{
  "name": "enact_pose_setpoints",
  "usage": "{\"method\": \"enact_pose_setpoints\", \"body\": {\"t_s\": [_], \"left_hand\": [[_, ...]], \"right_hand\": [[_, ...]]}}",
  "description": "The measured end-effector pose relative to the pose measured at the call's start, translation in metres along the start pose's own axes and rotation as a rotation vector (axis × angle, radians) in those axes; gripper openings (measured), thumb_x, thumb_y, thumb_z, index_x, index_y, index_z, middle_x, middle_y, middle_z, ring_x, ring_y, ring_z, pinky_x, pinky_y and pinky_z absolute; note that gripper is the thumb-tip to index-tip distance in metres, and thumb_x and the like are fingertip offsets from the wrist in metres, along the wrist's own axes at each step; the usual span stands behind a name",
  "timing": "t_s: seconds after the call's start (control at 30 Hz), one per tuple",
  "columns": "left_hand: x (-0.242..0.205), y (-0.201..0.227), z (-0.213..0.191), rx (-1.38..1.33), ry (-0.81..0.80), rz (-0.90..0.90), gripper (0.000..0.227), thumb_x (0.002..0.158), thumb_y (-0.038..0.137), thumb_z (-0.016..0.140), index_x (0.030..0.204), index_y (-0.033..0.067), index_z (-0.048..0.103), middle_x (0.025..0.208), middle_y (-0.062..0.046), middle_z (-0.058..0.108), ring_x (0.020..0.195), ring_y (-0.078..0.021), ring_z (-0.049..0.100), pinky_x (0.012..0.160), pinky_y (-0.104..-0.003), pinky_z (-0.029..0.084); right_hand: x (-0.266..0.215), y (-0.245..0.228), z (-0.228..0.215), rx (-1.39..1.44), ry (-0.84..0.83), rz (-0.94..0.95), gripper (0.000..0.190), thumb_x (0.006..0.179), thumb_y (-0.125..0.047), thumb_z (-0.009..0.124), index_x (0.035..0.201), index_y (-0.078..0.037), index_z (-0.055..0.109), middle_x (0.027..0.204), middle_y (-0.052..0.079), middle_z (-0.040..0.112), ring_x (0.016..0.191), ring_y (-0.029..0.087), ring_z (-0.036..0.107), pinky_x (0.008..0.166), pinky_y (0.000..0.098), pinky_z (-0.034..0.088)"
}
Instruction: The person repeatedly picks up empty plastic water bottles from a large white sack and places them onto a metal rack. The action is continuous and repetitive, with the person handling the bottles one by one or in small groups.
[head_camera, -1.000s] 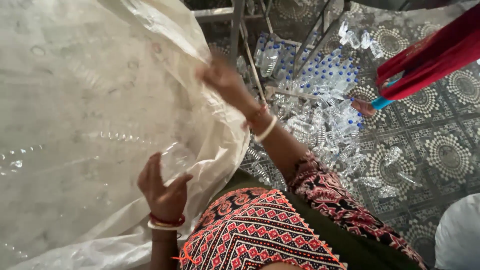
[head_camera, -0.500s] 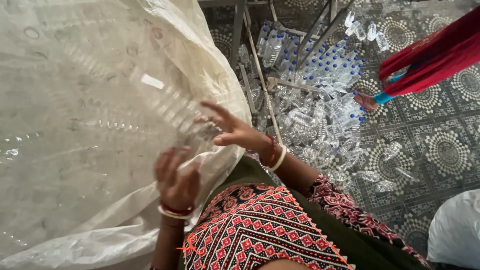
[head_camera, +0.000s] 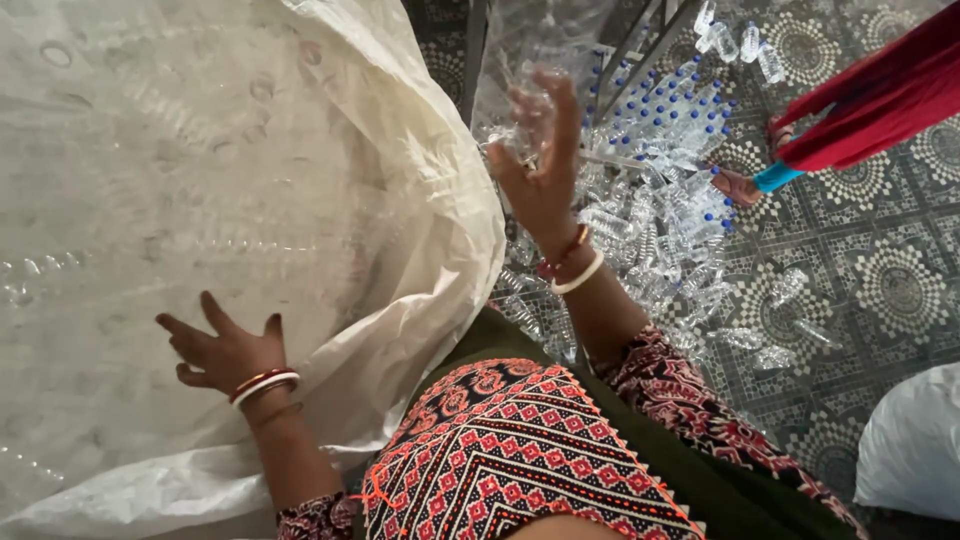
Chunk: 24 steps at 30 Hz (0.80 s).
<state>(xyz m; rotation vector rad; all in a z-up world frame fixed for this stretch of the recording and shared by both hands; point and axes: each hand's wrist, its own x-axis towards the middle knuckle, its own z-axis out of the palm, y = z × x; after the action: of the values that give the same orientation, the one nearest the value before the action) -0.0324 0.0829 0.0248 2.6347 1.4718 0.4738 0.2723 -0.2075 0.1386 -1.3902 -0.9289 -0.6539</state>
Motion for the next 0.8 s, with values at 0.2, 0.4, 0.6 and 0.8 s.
{"method": "enact_pose_setpoints", "body": {"t_s": [0.2, 0.4, 0.6, 0.8], "left_hand": [[0.000, -0.060, 0.012, -0.067, 0.019, -0.366, 0.102, 0.084, 0.045, 0.090, 0.162, 0.0191, 0.030, 0.164, -0.032, 0.020, 0.147, -0.0550, 0.029, 0.102, -0.070, 0.038], [-0.002, -0.044, -0.028, -0.340, -0.060, -0.551, 0.107, 0.085, 0.031, 0.086, 0.164, 0.0066, 0.017, 0.151, -0.032, 0.041, 0.126, -0.0501, 0.053, 0.103, -0.054, 0.045], [-0.001, -0.072, 0.002, -0.602, -0.105, -0.505, 0.098, 0.078, 0.030, 0.093, 0.151, -0.0013, 0.036, 0.126, -0.019, 0.066, 0.118, -0.0350, 0.061, 0.100, -0.044, 0.048], [0.008, -0.136, 0.080, -0.787, 0.003, -0.449, 0.072, 0.089, 0.035, 0.091, 0.133, -0.0099, 0.056, 0.125, -0.017, 0.065, 0.110, -0.0301, 0.060, 0.099, -0.041, 0.048]], "right_hand": [[0.036, 0.021, 0.023, -0.223, 0.037, 0.114, 0.076, 0.098, -0.017, 0.073, 0.159, -0.024, 0.030, 0.154, 0.012, 0.045, 0.141, 0.028, 0.054, 0.096, 0.0417, 0.063], [0.063, 0.107, 0.035, -0.533, -0.043, 0.173, 0.062, 0.100, -0.026, 0.080, 0.150, -0.017, 0.044, 0.150, 0.014, 0.049, 0.144, 0.036, 0.044, 0.121, 0.0499, 0.045], [-0.048, 0.058, 0.115, -0.217, -0.445, 0.164, 0.069, 0.087, -0.037, 0.082, 0.142, -0.010, 0.050, 0.144, 0.013, 0.051, 0.138, 0.031, 0.043, 0.122, 0.0427, 0.033], [-0.071, 0.004, 0.131, -0.538, -1.212, 0.197, 0.076, 0.082, -0.035, 0.076, 0.151, -0.024, 0.046, 0.141, 0.019, 0.050, 0.139, 0.032, 0.043, 0.127, 0.0604, -0.004]]}}
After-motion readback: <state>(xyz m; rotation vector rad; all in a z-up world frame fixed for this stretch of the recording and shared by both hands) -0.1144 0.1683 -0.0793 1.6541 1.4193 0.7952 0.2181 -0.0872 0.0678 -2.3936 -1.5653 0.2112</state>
